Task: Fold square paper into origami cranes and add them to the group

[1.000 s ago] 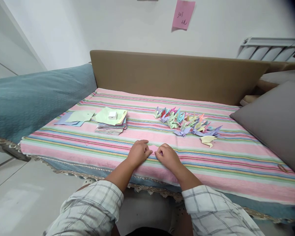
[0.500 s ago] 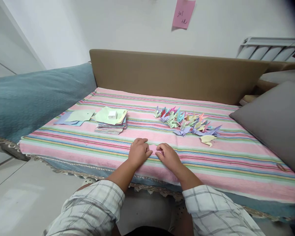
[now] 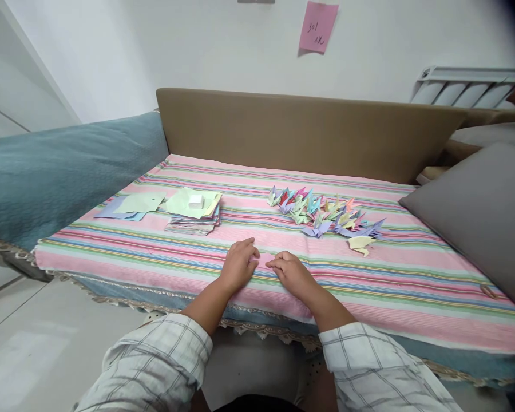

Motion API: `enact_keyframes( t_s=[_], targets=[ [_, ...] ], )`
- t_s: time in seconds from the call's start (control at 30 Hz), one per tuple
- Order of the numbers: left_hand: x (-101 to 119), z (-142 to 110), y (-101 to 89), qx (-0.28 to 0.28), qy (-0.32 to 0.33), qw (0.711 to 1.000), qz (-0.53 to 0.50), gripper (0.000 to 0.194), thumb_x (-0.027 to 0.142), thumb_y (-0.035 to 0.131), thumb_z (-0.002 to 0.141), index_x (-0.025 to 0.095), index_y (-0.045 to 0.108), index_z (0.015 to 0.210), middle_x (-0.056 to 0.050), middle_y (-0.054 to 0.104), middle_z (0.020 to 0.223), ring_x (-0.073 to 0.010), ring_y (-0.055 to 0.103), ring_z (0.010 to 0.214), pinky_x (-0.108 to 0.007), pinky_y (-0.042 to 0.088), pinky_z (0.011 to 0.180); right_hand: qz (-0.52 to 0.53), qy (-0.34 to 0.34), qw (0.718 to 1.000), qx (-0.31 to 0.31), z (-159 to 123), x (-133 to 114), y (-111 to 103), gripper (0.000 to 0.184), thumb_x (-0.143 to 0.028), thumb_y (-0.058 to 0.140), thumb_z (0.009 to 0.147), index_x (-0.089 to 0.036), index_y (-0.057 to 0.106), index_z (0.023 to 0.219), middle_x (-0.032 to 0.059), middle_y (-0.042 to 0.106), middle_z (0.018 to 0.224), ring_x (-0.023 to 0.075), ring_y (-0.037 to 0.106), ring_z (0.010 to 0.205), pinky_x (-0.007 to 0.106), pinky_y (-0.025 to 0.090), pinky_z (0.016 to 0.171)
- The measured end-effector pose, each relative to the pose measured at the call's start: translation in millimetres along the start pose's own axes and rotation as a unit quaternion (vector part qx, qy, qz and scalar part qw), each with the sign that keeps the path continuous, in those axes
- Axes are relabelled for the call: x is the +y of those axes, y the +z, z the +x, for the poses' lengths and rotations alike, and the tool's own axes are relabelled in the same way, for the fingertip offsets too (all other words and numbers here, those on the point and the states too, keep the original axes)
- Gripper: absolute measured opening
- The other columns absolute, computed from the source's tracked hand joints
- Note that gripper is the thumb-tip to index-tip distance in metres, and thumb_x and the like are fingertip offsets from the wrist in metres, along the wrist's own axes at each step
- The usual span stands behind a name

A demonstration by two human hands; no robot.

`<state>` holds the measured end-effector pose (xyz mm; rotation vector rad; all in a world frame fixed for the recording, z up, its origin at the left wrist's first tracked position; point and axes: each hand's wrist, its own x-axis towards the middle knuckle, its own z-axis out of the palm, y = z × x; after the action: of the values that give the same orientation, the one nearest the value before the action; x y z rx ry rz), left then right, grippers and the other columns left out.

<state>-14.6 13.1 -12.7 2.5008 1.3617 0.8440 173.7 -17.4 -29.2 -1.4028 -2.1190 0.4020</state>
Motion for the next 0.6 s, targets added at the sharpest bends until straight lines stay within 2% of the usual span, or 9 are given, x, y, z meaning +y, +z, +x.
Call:
enact_keyframes(
  t_s=[0.07,0.17,0.27,0.4,0.5,0.6],
  targets=[
    [3,-9,-2.1,0.019,0.037,0.999,0.035,0.024,0.010,0.053,0.075,0.024,0.069,0.086,-0.006,0.050,0.132,-0.0263,0.044,0.119,-0.046,0.036,0.097,0.006,-0.002,1.000,-0.004,1,1,0,0.028,-0.011,0.052,0.083,-0.026,0.070,0.100,0.0055,0.059,0.094,0.0168,0.055,0.089,0.031,0.046,0.081],
    [10,-25,-1.9,-0.005,0.100,0.991,0.089,0.034,0.017,0.055,0.076,0.033,0.067,0.103,-0.005,0.040,0.141,-0.0310,0.037,0.125,-0.054,0.031,0.098,0.009,-0.002,1.000,-0.005,2,3,1,0.029,-0.010,0.052,0.082,-0.024,0.070,0.100,0.0059,0.059,0.095,0.0170,0.055,0.091,0.031,0.046,0.083],
    [16,-34,1.8,-0.016,0.091,0.988,0.121,0.039,0.019,0.056,0.077,0.035,0.063,0.112,-0.005,0.032,0.146,-0.0332,0.032,0.129,-0.057,0.027,0.100,0.006,0.001,1.000,-0.005,3,3,2,0.027,-0.011,0.053,0.082,-0.023,0.070,0.099,0.0063,0.059,0.095,0.0174,0.055,0.091,0.031,0.046,0.083],
    [18,-33,5.7,-0.019,0.058,0.991,0.121,0.038,0.019,0.056,0.076,0.036,0.065,0.108,-0.004,0.030,0.147,-0.0345,0.028,0.132,-0.058,0.026,0.101,0.002,0.010,1.000,-0.005,3,2,3,0.028,-0.010,0.053,0.081,-0.025,0.070,0.098,0.0057,0.059,0.095,0.0171,0.055,0.091,0.031,0.046,0.082],
    [15,-31,2.7,-0.013,0.065,0.992,0.109,0.035,0.019,0.056,0.076,0.035,0.067,0.105,-0.004,0.029,0.147,-0.0352,0.028,0.132,-0.058,0.029,0.100,0.006,0.013,1.000,-0.009,3,2,2,0.029,-0.009,0.053,0.081,-0.025,0.070,0.099,0.0054,0.059,0.095,0.0170,0.055,0.092,0.031,0.045,0.083],
    [10,-32,-3.2,0.007,0.083,0.992,0.099,0.029,0.026,0.058,0.076,0.029,0.069,0.103,-0.007,0.029,0.147,-0.0353,0.029,0.131,-0.054,0.031,0.100,0.012,0.014,1.000,-0.014,3,1,1,0.028,-0.009,0.053,0.082,-0.024,0.069,0.099,0.0054,0.059,0.095,0.0170,0.055,0.093,0.031,0.044,0.085]
  ],
)
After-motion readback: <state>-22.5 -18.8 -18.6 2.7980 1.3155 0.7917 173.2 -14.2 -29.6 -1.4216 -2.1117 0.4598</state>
